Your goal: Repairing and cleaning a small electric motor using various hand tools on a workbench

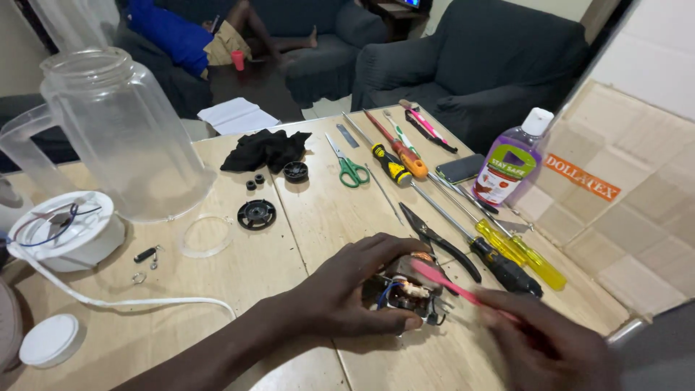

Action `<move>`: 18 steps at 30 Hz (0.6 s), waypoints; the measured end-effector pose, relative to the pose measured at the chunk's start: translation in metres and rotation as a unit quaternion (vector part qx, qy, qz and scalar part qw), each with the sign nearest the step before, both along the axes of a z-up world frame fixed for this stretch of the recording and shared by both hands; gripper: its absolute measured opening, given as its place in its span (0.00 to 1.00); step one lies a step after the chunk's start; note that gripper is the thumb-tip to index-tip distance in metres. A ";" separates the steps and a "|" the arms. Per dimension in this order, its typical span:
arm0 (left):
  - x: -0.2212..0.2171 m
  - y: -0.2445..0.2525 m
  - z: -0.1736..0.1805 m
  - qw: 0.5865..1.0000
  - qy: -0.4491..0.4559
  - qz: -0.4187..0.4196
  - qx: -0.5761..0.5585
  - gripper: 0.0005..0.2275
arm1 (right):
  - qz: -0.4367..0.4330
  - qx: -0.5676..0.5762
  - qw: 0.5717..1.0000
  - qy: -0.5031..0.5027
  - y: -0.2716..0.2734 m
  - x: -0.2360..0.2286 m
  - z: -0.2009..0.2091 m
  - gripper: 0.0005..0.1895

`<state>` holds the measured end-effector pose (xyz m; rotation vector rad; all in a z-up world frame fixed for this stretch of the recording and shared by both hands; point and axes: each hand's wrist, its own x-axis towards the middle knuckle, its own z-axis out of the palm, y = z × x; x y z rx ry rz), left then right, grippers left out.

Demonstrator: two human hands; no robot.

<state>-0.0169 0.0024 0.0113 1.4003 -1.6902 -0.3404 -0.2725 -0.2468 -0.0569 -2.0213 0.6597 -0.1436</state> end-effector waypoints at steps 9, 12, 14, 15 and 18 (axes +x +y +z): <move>0.001 -0.001 -0.002 0.999 -0.025 -0.016 -0.033 0.32 | -0.212 -0.248 0.919 -0.222 0.098 -0.008 0.018 0.09; -0.002 0.004 0.000 1.000 -0.001 -0.005 -0.002 0.31 | -0.168 -0.232 0.952 -0.106 0.071 -0.045 0.006 0.21; 0.000 0.001 -0.002 1.000 -0.001 -0.013 -0.024 0.34 | -0.299 -0.290 0.903 -0.104 0.100 -0.036 0.035 0.09; 0.000 0.000 -0.002 1.000 0.000 -0.013 -0.024 0.34 | -0.298 -0.291 0.903 -0.103 0.105 -0.032 0.040 0.09; 0.000 0.002 -0.005 1.000 0.002 -0.005 -0.016 0.32 | -0.339 -0.271 0.900 -0.050 0.126 -0.024 0.051 0.09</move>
